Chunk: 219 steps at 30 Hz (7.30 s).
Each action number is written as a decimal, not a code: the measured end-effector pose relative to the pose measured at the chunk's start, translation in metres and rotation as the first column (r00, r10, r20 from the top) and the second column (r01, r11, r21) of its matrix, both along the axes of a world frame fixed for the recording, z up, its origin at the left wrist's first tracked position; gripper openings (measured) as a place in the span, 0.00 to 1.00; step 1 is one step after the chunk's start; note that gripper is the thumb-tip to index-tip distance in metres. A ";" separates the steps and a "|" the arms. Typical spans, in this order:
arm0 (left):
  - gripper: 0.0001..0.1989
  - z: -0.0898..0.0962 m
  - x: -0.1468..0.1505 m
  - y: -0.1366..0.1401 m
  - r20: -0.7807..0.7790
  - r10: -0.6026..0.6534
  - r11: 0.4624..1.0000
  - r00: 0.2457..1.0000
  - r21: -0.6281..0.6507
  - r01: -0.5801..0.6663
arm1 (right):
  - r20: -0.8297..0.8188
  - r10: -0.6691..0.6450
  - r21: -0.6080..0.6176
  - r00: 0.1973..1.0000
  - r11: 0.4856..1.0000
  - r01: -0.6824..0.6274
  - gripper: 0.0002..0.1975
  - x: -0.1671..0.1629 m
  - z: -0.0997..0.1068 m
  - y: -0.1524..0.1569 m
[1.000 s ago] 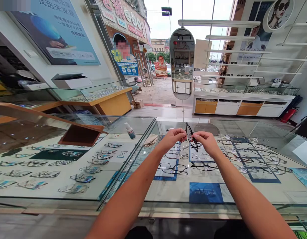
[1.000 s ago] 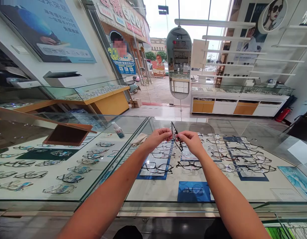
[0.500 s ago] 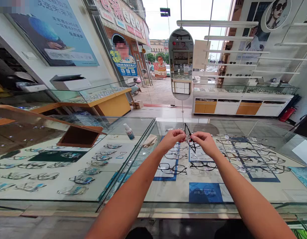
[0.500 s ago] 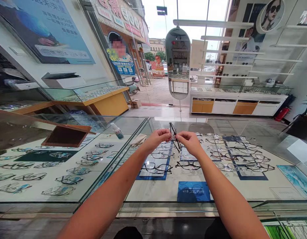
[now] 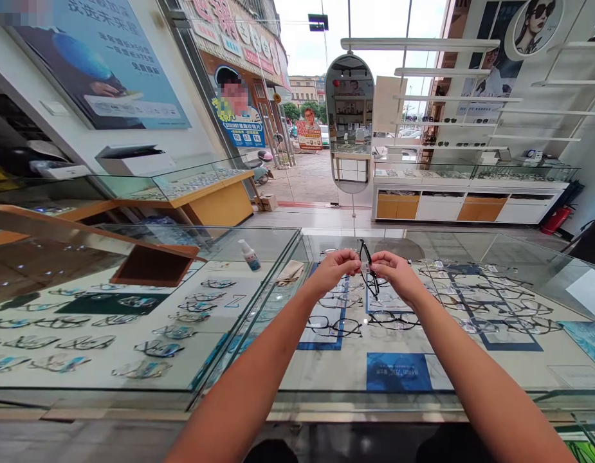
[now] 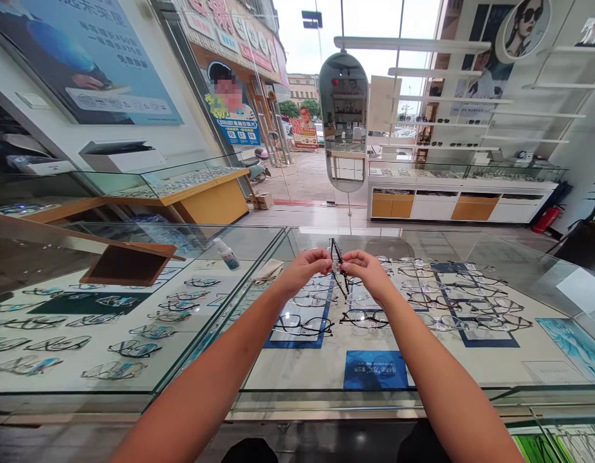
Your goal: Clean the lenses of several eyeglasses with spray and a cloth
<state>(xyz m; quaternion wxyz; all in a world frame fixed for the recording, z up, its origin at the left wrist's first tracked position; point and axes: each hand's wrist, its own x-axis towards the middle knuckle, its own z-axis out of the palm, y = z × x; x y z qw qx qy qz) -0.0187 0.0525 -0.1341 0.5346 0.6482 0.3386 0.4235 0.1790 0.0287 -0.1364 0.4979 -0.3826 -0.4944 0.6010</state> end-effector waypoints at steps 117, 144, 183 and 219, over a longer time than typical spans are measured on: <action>0.07 0.000 -0.028 0.029 0.194 0.759 0.631 0.622 0.020 -0.776 | -0.303 -0.278 -0.161 0.912 0.958 0.238 0.23 0.017 0.005 0.012; 0.15 -0.016 -0.103 0.049 0.015 0.995 0.097 0.096 -0.080 -0.992 | -0.243 -0.591 0.330 0.769 0.695 0.639 0.21 0.025 0.020 0.014; 0.28 0.006 0.011 -0.011 -0.122 0.368 0.871 0.922 0.392 -0.296 | 0.085 0.033 0.254 0.996 0.966 -0.054 0.14 -0.010 0.016 -0.022; 0.15 -0.017 -0.104 0.054 -0.226 0.971 0.118 0.076 0.180 -0.977 | -0.257 -0.049 0.063 0.965 0.996 0.067 0.22 0.006 0.018 -0.005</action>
